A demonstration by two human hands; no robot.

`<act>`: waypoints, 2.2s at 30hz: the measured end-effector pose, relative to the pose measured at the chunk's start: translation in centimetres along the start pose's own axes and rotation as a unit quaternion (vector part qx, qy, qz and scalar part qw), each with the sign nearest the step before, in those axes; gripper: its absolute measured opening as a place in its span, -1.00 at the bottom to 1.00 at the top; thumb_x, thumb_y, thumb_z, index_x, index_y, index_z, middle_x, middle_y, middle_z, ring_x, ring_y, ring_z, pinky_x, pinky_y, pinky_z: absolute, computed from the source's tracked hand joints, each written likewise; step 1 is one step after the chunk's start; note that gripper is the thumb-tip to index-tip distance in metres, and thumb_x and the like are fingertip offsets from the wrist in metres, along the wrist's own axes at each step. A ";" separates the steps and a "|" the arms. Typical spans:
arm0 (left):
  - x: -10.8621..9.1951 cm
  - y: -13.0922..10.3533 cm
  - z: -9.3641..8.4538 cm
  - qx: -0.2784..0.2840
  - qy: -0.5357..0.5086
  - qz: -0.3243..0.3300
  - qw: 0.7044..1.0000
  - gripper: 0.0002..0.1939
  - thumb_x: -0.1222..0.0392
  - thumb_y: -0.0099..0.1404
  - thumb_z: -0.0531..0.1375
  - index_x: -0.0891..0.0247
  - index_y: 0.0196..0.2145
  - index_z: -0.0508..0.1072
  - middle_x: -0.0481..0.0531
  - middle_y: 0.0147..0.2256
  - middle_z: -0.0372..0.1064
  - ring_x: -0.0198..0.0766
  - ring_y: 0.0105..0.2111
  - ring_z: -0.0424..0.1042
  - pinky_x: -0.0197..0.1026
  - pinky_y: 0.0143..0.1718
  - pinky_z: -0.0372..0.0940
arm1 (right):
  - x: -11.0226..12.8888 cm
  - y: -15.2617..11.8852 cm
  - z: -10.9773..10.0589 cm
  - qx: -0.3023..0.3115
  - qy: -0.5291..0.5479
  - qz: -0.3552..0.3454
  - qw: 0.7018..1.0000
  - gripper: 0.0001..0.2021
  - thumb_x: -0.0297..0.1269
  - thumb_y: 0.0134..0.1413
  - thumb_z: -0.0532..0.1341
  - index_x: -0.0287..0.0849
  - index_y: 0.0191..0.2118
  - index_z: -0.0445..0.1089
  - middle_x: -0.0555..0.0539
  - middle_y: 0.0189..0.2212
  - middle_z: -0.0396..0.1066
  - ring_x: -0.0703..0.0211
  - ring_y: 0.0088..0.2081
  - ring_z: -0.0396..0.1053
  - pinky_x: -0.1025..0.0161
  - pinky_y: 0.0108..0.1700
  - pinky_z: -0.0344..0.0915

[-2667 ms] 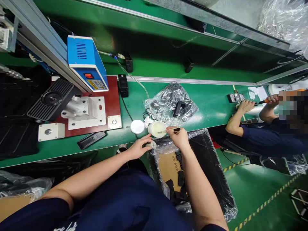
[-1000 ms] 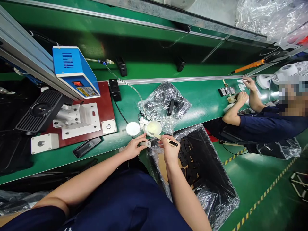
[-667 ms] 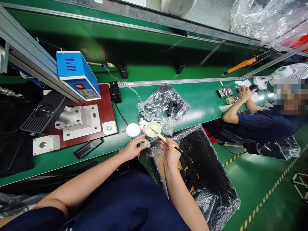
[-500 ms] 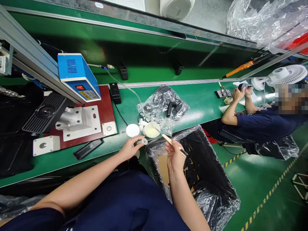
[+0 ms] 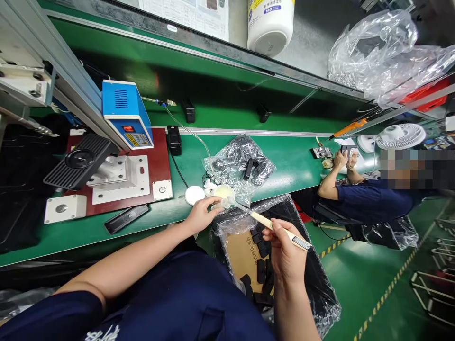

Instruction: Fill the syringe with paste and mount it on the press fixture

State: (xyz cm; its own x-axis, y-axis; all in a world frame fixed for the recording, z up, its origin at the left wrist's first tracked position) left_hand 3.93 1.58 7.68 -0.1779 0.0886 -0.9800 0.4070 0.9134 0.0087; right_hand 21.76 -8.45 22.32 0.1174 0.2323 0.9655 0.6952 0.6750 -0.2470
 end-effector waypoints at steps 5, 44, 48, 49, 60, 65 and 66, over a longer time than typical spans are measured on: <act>-0.8 -0.1 -0.3 -0.001 -0.013 -0.001 1.000 -0.73 0.11 0.23 0.24 0.25 -0.13 0.50 0.09 -0.20 0.53 -0.12 -0.17 0.50 -0.08 -0.06 0.37 | 0.8 0.0 0.3 0.016 -0.054 -0.013 0.998 -0.76 -0.15 -0.19 0.43 -0.19 -0.41 0.51 -0.03 -0.57 0.47 0.22 -0.56 0.40 0.29 -0.50 0.35; -0.8 -1.1 -1.7 -0.010 0.112 0.222 0.968 -0.80 0.27 0.38 0.09 0.24 -0.06 0.40 0.11 -0.16 0.54 -0.13 -0.18 0.52 -0.06 -0.16 0.29 | 8.7 -0.3 6.5 0.323 -0.436 -0.200 0.816 -0.75 -0.11 0.15 0.21 -0.19 -0.28 0.52 -0.05 -0.47 0.49 0.26 -0.53 0.31 0.31 -0.50 0.18; -0.9 -1.2 -1.7 -0.009 0.113 0.231 0.966 -0.79 0.30 0.37 0.09 0.25 -0.06 0.40 0.10 -0.17 0.54 -0.14 -0.19 0.52 -0.07 -0.18 0.28 | 8.4 -0.6 6.6 0.319 -0.435 -0.189 0.820 -0.74 -0.11 0.15 0.20 -0.20 -0.31 0.51 -0.04 -0.52 0.48 0.27 -0.57 0.28 0.31 -0.52 0.14; -1.0 -1.2 -1.7 -0.008 0.116 0.231 0.966 -0.79 0.31 0.37 0.08 0.25 -0.06 0.40 0.10 -0.17 0.54 -0.14 -0.20 0.52 -0.08 -0.18 0.28 | 8.3 -0.7 6.5 0.312 -0.436 -0.189 0.823 -0.74 -0.11 0.15 0.20 -0.20 -0.31 0.51 -0.04 -0.51 0.48 0.27 -0.57 0.27 0.32 -0.53 0.13; -1.9 -1.4 -1.6 -0.008 0.128 0.255 0.958 -0.79 0.30 0.39 0.06 0.27 -0.06 0.39 0.12 -0.19 0.53 -0.13 -0.22 0.50 -0.08 -0.21 0.24 | 8.1 -1.1 6.1 0.296 -0.426 -0.180 0.836 -0.73 -0.10 0.14 0.21 -0.22 -0.33 0.50 -0.04 -0.56 0.45 0.29 -0.60 0.22 0.33 -0.56 0.09; -2.7 -1.4 -1.7 -0.002 0.126 0.267 0.956 -0.80 0.30 0.40 0.05 0.27 -0.07 0.39 0.11 -0.20 0.54 -0.14 -0.23 0.49 -0.07 -0.21 0.21 | 8.3 -1.2 6.0 0.280 -0.431 -0.190 0.836 -0.74 -0.10 0.15 0.20 -0.21 -0.32 0.50 -0.04 -0.56 0.44 0.29 -0.59 0.23 0.33 -0.56 0.09; -2.7 -1.4 -1.7 -0.001 0.125 0.267 0.956 -0.80 0.30 0.40 0.05 0.27 -0.07 0.39 0.11 -0.20 0.54 -0.14 -0.23 0.49 -0.07 -0.22 0.21 | 8.3 -1.3 6.0 0.283 -0.431 -0.191 0.835 -0.73 -0.10 0.15 0.20 -0.21 -0.34 0.49 -0.03 -0.58 0.43 0.29 -0.59 0.22 0.33 -0.55 0.10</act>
State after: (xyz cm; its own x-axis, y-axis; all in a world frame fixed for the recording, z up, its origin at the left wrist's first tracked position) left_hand 2.35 0.68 10.67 -0.1544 0.6343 -0.7575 0.4983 0.7120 0.4946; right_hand 17.63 -3.18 30.19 -0.7607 0.1776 0.6243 0.0906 0.9815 -0.1689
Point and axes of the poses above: each hand's wrist, its own y-axis towards the middle knuckle, its own z-axis out of the palm, x = y × z, the point moved 1 cm from there along y, towards the middle knuckle
